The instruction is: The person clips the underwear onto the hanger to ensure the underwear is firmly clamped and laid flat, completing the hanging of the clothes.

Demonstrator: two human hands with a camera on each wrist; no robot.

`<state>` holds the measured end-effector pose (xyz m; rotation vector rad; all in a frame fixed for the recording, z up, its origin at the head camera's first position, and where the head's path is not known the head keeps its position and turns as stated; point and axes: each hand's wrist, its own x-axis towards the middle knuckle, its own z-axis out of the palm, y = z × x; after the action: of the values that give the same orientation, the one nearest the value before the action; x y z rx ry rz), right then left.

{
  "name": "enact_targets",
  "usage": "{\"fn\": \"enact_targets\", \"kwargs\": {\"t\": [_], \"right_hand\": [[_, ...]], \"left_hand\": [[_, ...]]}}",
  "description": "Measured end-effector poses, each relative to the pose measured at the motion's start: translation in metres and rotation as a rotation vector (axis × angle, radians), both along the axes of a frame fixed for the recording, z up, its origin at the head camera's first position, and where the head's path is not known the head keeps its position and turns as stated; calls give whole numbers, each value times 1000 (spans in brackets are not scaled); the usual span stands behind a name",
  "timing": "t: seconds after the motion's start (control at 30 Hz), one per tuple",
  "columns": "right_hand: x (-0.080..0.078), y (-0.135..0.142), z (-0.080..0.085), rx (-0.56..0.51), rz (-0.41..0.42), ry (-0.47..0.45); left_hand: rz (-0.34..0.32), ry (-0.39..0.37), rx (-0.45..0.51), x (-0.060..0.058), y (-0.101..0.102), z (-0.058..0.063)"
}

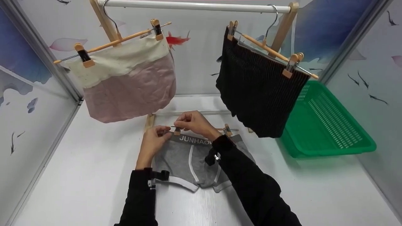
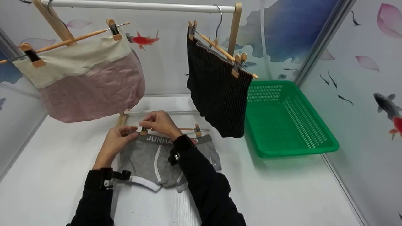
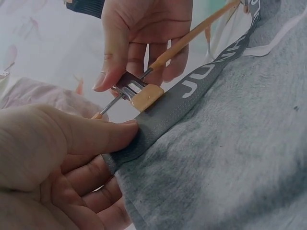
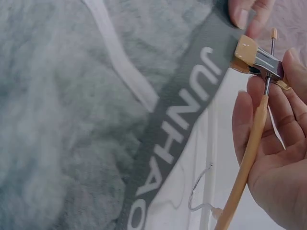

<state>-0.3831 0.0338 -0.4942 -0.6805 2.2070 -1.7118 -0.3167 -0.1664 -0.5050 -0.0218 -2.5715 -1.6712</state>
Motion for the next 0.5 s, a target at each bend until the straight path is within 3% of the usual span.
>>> {"fn": "enact_targets", "kwargs": {"t": [0.17, 0.3, 0.5], "right_hand": [[2, -1, -2, 0, -15, 33], [2, -4, -1, 6, -17, 65], [2, -9, 0, 6, -22, 75]], "left_hand": [[-11, -35, 82, 0, 2, 1], [-43, -15, 105, 1, 2, 2], [-12, 16, 138, 0, 2, 2]]}}
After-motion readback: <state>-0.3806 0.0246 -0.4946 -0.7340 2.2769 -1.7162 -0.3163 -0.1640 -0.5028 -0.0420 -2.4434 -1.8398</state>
